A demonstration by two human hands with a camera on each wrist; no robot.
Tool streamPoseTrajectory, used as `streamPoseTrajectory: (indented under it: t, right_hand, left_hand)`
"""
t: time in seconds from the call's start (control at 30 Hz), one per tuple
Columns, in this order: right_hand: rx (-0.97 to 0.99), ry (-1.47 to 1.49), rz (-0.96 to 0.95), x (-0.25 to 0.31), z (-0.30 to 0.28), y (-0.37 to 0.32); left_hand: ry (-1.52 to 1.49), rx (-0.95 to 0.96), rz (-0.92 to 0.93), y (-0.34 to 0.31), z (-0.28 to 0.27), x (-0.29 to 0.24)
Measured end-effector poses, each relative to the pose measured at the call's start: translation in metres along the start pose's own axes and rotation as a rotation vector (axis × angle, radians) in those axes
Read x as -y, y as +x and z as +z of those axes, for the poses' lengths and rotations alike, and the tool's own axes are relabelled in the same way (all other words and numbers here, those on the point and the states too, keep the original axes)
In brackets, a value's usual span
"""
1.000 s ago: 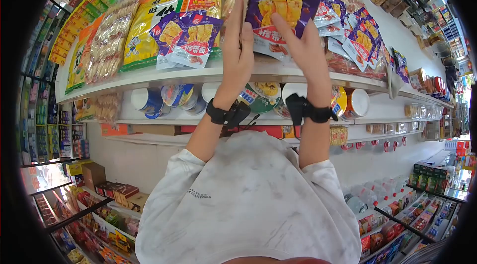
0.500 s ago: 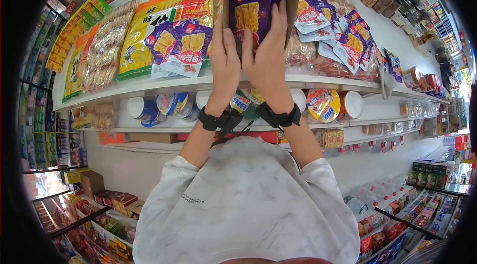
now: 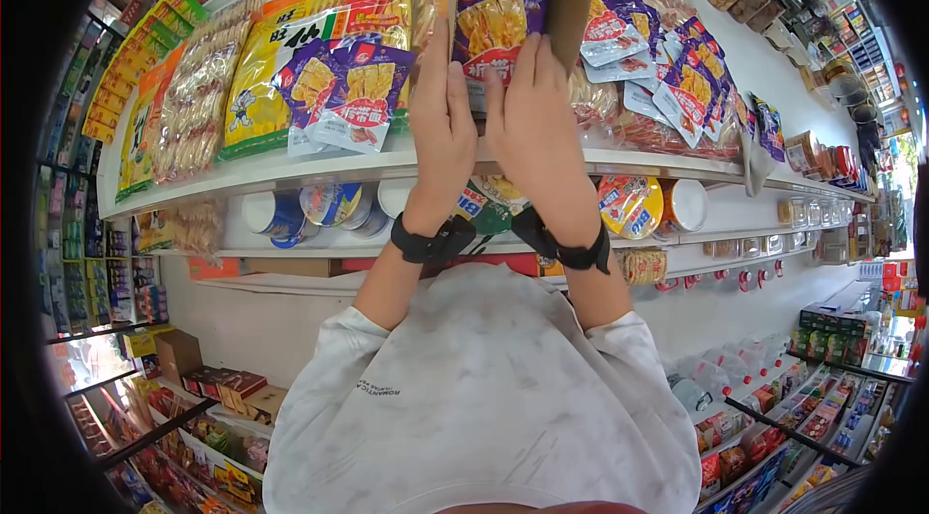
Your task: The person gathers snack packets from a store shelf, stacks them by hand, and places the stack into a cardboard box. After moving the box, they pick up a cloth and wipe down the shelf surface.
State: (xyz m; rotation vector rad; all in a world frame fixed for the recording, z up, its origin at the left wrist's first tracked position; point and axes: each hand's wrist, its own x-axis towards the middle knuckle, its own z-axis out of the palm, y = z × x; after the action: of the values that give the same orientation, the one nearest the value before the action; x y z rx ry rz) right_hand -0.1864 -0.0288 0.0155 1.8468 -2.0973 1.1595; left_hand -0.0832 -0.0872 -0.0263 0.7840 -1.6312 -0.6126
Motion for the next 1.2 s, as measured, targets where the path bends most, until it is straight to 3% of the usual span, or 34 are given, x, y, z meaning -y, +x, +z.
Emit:
streamPoseTrajectory:
  t: [0.13, 0.27, 0.4, 0.47, 0.6, 0.7, 0.8, 0.93, 1.03, 1.07, 1.2]
  right_hand:
    - [-0.033, 0.047, -0.029, -0.004, 0.006, 0.007]
    - [-0.100, 0.004, -0.009, 0.029, -0.012, -0.007]
    - [-0.057, 0.182, 0.133, 0.013, -0.012, 0.002]
    - [0.011, 0.178, 0.207, 0.013, -0.015, 0.006]
    - [-0.038, 0.359, 0.362, 0.002, -0.023, 0.023]
    - [-0.161, 0.425, 0.222, -0.006, -0.017, 0.014]
    - [-0.181, 0.346, 0.238, -0.005, -0.027, 0.012]
    - [0.096, 0.273, 0.320, 0.006, -0.032, 0.012]
    - [-0.143, 0.234, 0.053, 0.016, -0.012, 0.004]
    - [-0.039, 0.328, 0.156, 0.017, -0.012, 0.001]
    - [-0.079, 0.332, 0.234, 0.009, 0.007, 0.008]
  left_hand:
    - [-0.029, -0.009, 0.000, 0.002, 0.001, -0.004]
    - [-0.086, 0.014, -0.001, 0.010, 0.000, -0.003]
    - [-0.064, 0.087, -0.041, 0.005, -0.004, -0.007]
    - [-0.046, 0.084, 0.048, 0.004, -0.003, -0.013]
    - [0.000, 0.087, 0.219, -0.003, 0.001, -0.024]
    - [0.008, 0.065, 0.202, -0.007, 0.006, -0.026]
    - [0.004, 0.043, 0.177, -0.008, 0.008, -0.032]
    - [-0.060, 0.014, 0.138, -0.005, 0.012, -0.030]
    - [-0.163, -0.006, 0.037, 0.000, 0.009, -0.019]
    - [-0.157, 0.004, -0.007, -0.001, 0.006, -0.014]
    - [-0.105, 0.026, -0.044, -0.007, 0.003, -0.013]
